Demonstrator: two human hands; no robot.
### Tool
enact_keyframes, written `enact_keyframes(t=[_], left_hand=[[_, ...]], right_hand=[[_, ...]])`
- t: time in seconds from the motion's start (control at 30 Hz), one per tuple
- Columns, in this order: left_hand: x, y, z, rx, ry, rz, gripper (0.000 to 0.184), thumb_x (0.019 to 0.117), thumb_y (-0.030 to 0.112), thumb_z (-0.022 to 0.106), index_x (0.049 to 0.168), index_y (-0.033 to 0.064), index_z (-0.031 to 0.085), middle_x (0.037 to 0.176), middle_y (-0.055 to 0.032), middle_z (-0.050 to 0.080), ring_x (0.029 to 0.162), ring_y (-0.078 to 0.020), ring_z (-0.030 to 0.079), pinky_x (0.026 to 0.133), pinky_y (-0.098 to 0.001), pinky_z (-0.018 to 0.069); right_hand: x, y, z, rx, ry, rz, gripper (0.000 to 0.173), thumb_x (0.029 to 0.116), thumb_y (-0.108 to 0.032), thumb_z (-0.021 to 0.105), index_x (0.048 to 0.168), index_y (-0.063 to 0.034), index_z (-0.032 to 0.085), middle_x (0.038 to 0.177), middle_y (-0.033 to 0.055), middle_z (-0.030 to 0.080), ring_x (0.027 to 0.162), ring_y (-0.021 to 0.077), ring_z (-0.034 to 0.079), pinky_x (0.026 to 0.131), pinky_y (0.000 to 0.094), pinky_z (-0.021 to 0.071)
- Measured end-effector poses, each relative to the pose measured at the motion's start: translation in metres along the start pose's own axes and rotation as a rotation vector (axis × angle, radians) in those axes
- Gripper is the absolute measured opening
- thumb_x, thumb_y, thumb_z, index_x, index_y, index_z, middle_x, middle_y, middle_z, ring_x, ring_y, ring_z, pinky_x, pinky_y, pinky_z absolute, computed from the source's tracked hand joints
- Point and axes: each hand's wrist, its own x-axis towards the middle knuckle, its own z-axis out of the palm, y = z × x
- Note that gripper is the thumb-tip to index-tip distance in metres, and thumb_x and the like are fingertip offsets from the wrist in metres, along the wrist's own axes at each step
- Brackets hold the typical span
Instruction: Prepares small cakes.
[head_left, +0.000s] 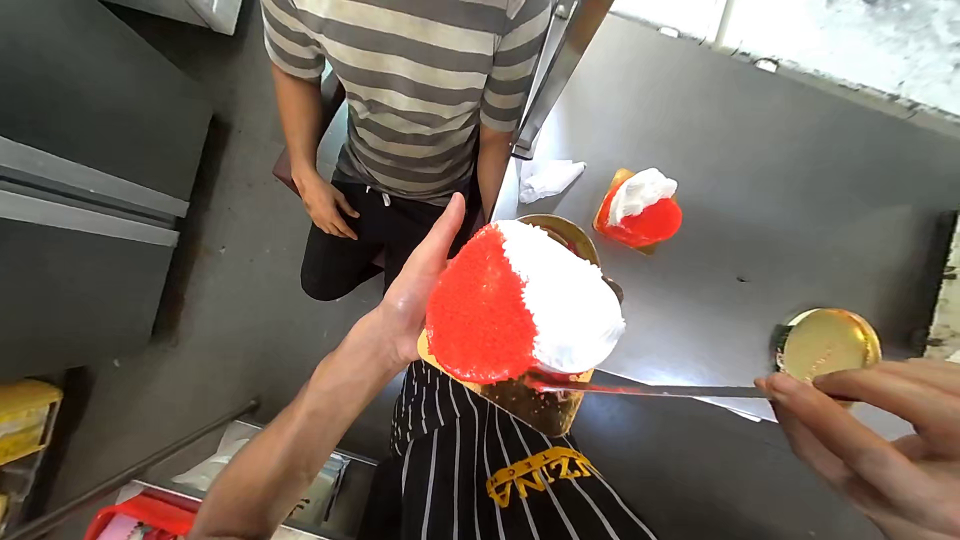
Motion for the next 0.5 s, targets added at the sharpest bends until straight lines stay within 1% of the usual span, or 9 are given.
enact_keyframes(t=[0.07,0.1,0.13,0.17,0.2,0.27,0.33,0.4,0.5], left_hand=[[0.000,-0.001,0.004,0.020,0.014,-0.009,0.076,0.0962,0.077,0.028,0.111,0.0160,0.070,0.099,-0.0090,0.074,0.091,-0.0175,0.073,0.074,-0.0382,0.0633],[0.002,-0.003,-0.003,0.018,-0.009,-0.016,0.076,0.0969,0.076,0.027,0.112,0.0154,0.070,0.101,-0.0098,0.074,0.091,-0.0185,0.073,0.074,-0.0389,0.0633],[0.008,-0.007,-0.029,-0.006,-0.129,-0.026,0.077,0.0981,0.074,0.027,0.123,0.0132,0.067,0.111,-0.0136,0.072,0.101,-0.0225,0.072,0.082,-0.0428,0.0621],[0.027,-0.014,-0.083,-0.064,-0.500,-0.048,0.079,0.1023,0.069,0.025,0.150,0.0093,0.044,0.140,-0.0214,0.055,0.129,-0.0301,0.057,0.103,-0.0506,0.0510],[0.035,-0.019,-0.110,-0.075,-0.538,-0.067,0.080,0.1026,0.068,0.026,0.155,0.0087,0.037,0.146,-0.0238,0.049,0.135,-0.0333,0.052,0.108,-0.0542,0.0467],[0.036,-0.022,-0.126,-0.064,-0.399,-0.099,0.079,0.1022,0.068,0.029,0.152,0.0084,0.042,0.143,-0.0239,0.052,0.131,-0.0339,0.055,0.106,-0.0553,0.0480],[0.034,-0.021,-0.123,-0.046,-0.319,-0.120,0.077,0.1028,0.067,0.029,0.145,0.0062,0.049,0.135,-0.0243,0.057,0.123,-0.0339,0.061,0.101,-0.0550,0.0517],[0.035,-0.019,-0.120,-0.041,-0.334,-0.143,0.076,0.1033,0.066,0.028,0.142,0.0053,0.051,0.133,-0.0246,0.059,0.121,-0.0337,0.062,0.099,-0.0547,0.0525],[0.035,-0.019,-0.120,-0.036,-0.354,-0.153,0.073,0.1051,0.063,0.026,0.144,0.0058,0.049,0.134,-0.0243,0.058,0.122,-0.0332,0.061,0.101,-0.0541,0.0518]], right_hand=[[0.000,0.002,-0.001,0.001,-0.004,-0.013,0.027,0.1011,-0.017,0.061,0.128,-0.0205,0.064,0.099,0.0119,0.056,0.086,0.0287,0.058,0.078,0.0431,0.0475],[-0.002,0.003,-0.002,0.004,-0.012,-0.012,0.027,0.1012,-0.017,0.061,0.128,-0.0204,0.063,0.100,0.0121,0.056,0.087,0.0289,0.058,0.079,0.0435,0.0474],[-0.004,0.004,-0.003,0.013,-0.014,-0.010,0.027,0.1008,-0.017,0.062,0.128,-0.0202,0.064,0.101,0.0126,0.057,0.088,0.0295,0.058,0.079,0.0442,0.0477],[-0.006,0.004,-0.004,0.021,-0.012,-0.011,0.028,0.1002,-0.016,0.063,0.128,-0.0205,0.065,0.102,0.0130,0.058,0.089,0.0301,0.059,0.080,0.0447,0.0480],[-0.007,0.004,-0.005,0.022,-0.014,-0.018,0.031,0.1001,-0.016,0.064,0.130,-0.0222,0.064,0.102,0.0122,0.058,0.090,0.0293,0.059,0.081,0.0443,0.0482],[-0.002,0.001,-0.009,0.040,-0.012,-0.040,0.028,0.1000,-0.015,0.063,0.127,-0.0208,0.063,0.099,0.0109,0.056,0.086,0.0273,0.057,0.079,0.0423,0.0471],[0.005,-0.002,-0.012,0.042,-0.019,-0.061,0.023,0.1002,-0.014,0.062,0.123,-0.0180,0.063,0.095,0.0105,0.055,0.082,0.0265,0.056,0.076,0.0409,0.0461],[0.006,0.000,-0.012,0.030,-0.025,-0.073,0.023,0.1005,-0.015,0.062,0.123,-0.0175,0.063,0.096,0.0104,0.054,0.083,0.0264,0.055,0.076,0.0404,0.0463],[0.002,0.006,-0.007,0.017,-0.016,-0.076,0.026,0.1006,-0.016,0.062,0.127,-0.0184,0.065,0.098,0.0113,0.057,0.084,0.0275,0.057,0.076,0.0413,0.0468]])
